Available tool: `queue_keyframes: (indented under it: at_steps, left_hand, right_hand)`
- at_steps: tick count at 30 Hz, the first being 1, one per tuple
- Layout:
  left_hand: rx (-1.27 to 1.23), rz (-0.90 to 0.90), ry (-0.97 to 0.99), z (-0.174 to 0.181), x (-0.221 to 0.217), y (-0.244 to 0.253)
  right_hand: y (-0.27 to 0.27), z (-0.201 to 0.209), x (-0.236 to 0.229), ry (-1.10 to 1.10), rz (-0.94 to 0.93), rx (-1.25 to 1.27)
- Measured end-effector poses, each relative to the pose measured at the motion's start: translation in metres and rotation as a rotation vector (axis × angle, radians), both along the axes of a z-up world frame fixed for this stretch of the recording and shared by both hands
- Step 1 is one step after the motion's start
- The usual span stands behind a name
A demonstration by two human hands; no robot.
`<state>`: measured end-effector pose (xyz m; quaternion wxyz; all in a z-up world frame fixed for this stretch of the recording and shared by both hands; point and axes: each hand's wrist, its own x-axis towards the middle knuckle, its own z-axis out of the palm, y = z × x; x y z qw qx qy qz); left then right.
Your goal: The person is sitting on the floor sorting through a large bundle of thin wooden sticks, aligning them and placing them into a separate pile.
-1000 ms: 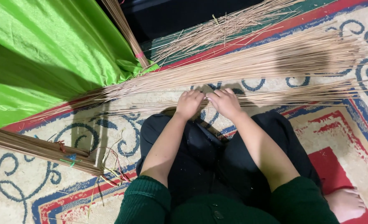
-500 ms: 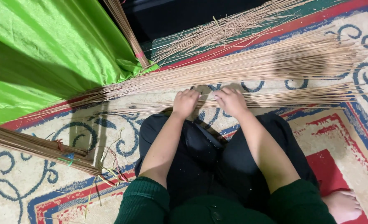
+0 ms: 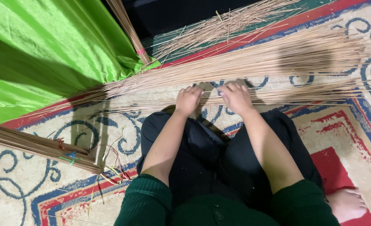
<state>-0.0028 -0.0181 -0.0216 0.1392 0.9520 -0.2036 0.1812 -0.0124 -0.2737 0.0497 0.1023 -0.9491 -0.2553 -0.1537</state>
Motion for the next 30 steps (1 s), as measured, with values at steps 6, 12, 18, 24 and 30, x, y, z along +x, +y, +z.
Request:
queue_keyframes:
  at_steps: [6, 12, 18, 24, 30]
  left_hand:
    - [0.018, -0.008, 0.012, -0.014, 0.005, 0.014]
    - [0.103, 0.129, 0.048, 0.040, 0.012, 0.065]
    - [0.290, 0.262, 0.045, 0.042, -0.003, 0.185]
    - [0.323, 0.459, 0.129, 0.021, -0.043, 0.291]
    - [0.383, 0.973, 0.661, 0.028, -0.086, 0.365]
  right_hand:
    - [-0.003, -0.009, 0.007, 0.066, 0.019, -0.025]
    - [-0.068, -0.015, 0.019, 0.179, -0.224, -0.014]
    - [-0.075, 0.003, 0.014, 0.195, -0.330, 0.027]
    - [-0.074, 0.011, 0.015, 0.290, -0.396, 0.039]
    - [-0.078, -0.012, 0.022, 0.430, -0.382, 0.097]
